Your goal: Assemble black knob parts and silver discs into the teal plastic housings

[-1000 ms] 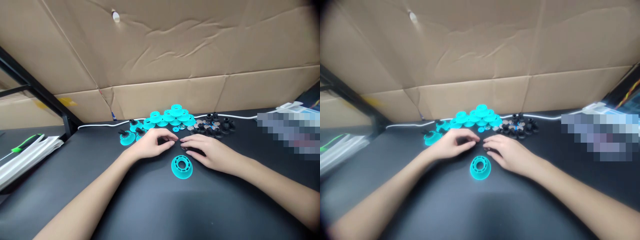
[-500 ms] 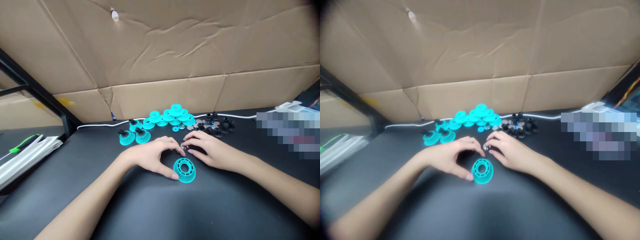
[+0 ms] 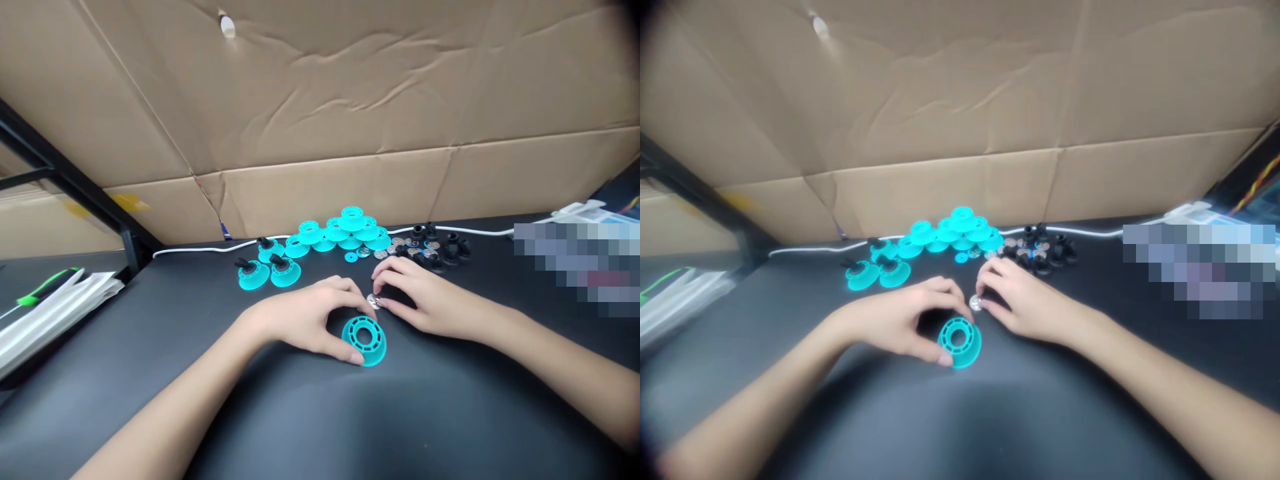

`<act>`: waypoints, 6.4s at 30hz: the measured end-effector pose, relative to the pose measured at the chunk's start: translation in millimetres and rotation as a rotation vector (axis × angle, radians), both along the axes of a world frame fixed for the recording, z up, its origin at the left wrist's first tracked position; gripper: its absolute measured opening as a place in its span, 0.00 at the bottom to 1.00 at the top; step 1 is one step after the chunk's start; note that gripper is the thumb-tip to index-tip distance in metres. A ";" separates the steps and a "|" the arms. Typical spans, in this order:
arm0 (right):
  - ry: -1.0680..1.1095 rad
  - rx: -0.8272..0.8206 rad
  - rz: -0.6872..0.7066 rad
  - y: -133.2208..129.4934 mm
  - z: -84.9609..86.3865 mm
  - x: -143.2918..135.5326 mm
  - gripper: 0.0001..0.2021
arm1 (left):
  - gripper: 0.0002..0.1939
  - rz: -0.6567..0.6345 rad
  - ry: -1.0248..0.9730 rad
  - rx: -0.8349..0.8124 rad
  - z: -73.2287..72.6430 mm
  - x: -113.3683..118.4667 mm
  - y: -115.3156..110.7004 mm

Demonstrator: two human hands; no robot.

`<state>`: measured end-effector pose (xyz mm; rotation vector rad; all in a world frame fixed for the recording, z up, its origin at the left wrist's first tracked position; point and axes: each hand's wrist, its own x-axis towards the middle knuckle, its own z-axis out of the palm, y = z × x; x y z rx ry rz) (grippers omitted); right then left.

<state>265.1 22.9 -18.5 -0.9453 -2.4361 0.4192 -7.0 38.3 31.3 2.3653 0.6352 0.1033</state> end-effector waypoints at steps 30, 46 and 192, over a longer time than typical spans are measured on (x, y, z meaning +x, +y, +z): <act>-0.042 -0.305 0.059 -0.4 12.6 8.5 0.12 | 0.27 0.057 0.045 0.034 -1.7 -9.6 11.3; 0.181 -0.354 0.054 -2.9 19.5 -0.9 0.08 | 0.36 0.078 -0.067 -0.015 -10.1 -13.0 21.1; 0.286 0.251 0.091 -13.8 7.7 -16.7 0.10 | 0.15 0.145 -0.211 -0.116 -7.7 -12.0 23.5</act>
